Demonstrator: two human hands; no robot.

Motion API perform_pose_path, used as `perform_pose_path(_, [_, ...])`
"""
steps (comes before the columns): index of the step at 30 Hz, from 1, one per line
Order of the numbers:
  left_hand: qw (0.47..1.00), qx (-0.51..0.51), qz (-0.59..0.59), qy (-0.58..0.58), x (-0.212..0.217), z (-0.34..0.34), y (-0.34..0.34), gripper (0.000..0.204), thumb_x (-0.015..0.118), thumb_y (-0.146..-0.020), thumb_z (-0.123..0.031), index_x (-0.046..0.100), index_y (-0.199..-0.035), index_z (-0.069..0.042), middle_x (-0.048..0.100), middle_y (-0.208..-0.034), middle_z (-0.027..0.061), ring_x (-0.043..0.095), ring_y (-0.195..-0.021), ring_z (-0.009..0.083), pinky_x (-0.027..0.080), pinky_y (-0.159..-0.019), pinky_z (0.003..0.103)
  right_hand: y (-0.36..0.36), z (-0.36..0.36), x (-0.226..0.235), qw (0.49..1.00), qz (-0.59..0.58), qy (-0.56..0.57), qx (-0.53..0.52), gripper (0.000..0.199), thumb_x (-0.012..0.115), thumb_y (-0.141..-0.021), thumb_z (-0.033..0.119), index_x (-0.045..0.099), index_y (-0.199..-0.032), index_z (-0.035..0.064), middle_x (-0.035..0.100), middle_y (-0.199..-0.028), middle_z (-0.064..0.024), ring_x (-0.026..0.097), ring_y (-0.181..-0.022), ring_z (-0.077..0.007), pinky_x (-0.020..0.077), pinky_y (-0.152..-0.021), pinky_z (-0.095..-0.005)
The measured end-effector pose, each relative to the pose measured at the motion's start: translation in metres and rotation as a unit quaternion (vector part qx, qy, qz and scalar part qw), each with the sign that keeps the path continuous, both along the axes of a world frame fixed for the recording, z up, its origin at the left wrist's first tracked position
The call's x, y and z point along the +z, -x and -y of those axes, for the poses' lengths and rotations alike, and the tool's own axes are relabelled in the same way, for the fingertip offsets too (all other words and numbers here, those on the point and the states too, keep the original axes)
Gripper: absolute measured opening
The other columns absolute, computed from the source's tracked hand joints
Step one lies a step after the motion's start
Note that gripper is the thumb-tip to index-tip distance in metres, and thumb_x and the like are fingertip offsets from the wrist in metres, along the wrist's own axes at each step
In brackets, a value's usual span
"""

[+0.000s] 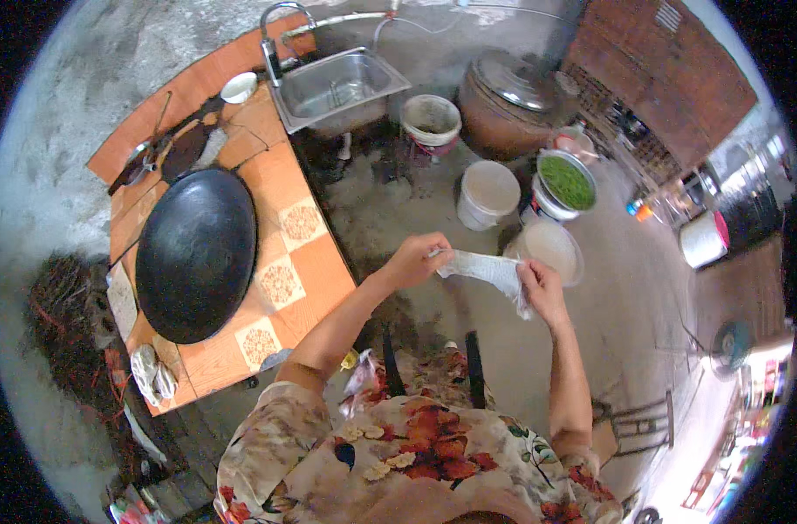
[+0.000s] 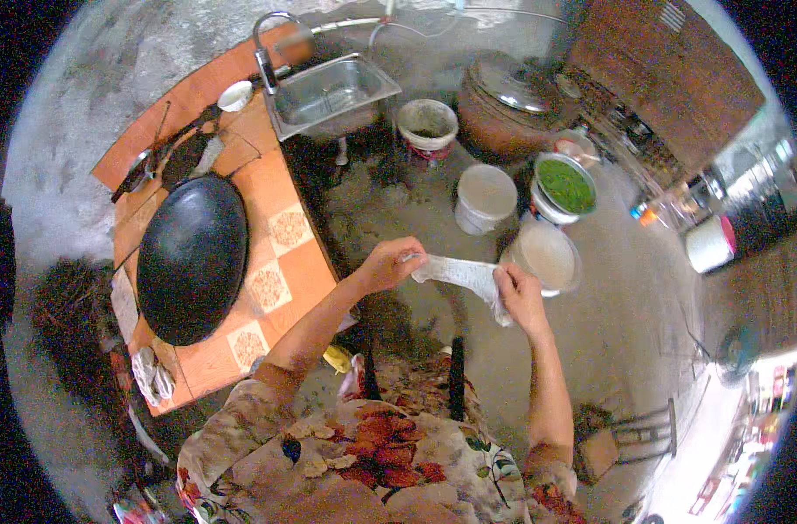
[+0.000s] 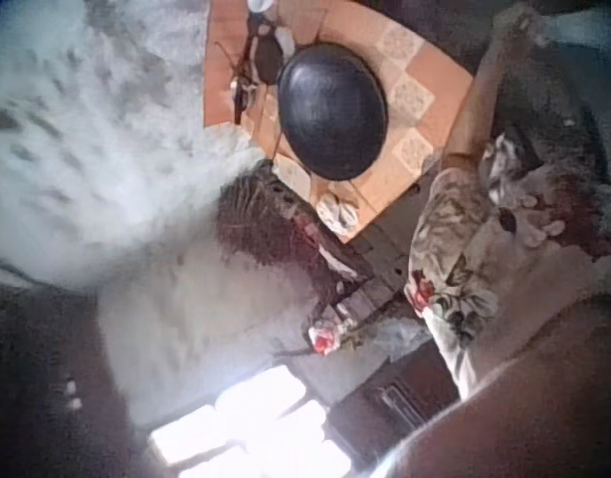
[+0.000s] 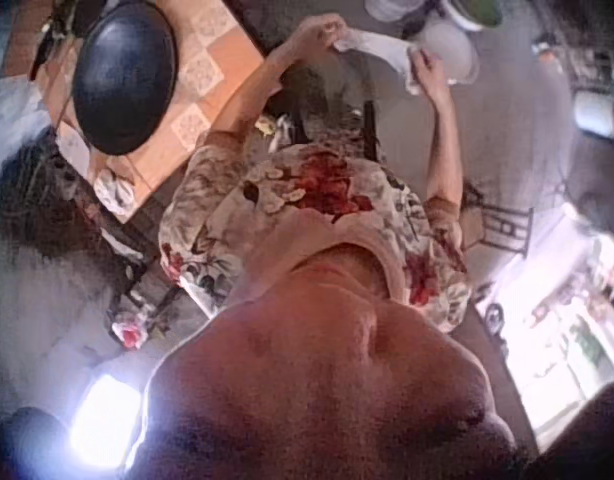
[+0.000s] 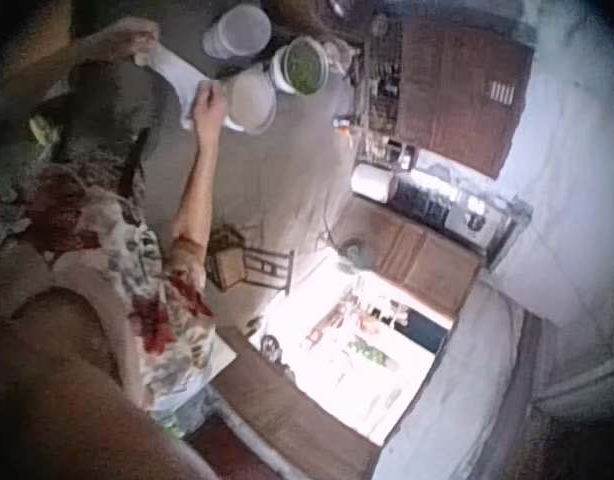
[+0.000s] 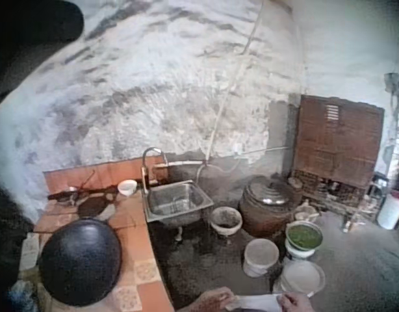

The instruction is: The person wipes a countertop with a cloth, moves a metal pot, moves a knife, rinses the cloth at a sink, and applies liquid from a bottle onto the cloth.

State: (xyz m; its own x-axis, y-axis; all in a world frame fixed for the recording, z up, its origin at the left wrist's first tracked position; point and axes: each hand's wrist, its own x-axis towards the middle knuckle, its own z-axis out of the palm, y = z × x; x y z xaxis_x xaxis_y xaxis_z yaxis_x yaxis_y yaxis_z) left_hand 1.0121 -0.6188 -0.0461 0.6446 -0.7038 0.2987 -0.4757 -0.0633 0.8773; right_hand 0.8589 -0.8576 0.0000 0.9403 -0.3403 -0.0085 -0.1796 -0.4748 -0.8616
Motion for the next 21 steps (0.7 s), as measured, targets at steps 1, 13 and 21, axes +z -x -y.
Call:
perform_pose_path(1, [0.998,0.011,-0.04,-0.04,0.011,0.001,-0.017,0.011,0.063,-0.086,-0.014,0.061,-0.088,-0.003,0.063,-0.079,0.0059,0.059,-0.071,0.0163,0.047,-0.065,0.027,-0.033,0.014,0.003,1.0,0.007,0.008,0.024,0.024,0.054,-0.09,0.022,0.06,-0.088,-0.0007,0.051,-0.064,0.0011,0.045,-0.061,-0.0077,0.039,-0.055,-0.0257])
perform_pose_path(13, [0.631,0.009,-0.402,0.664,0.039,-0.056,-0.292,0.037,0.045,-0.095,-0.04,0.058,-0.075,-0.012,0.064,-0.077,0.0033,0.062,-0.077,0.0223,0.049,-0.078,0.04,-0.44,-0.068,0.091,0.823,-0.047,-0.397,0.404,0.021,0.061,-0.087,0.02,0.065,-0.098,0.002,0.064,-0.091,-0.0011,0.058,-0.083,-0.0101,0.0458,-0.073,-0.0254])
perform_pose_path(21, [0.588,0.085,-0.46,0.66,0.085,-0.024,-0.406,0.051,0.046,-0.093,-0.028,0.035,-0.132,0.003,0.036,-0.139,0.0232,0.034,-0.129,0.0375,0.025,-0.107,0.057,-0.662,-0.076,0.085,0.842,-0.059,-0.395,0.363,0.021,0.063,-0.084,0.017,0.065,-0.097,-0.0002,0.066,-0.087,-0.0064,0.061,-0.074,-0.0144,0.0504,-0.068,-0.0287])
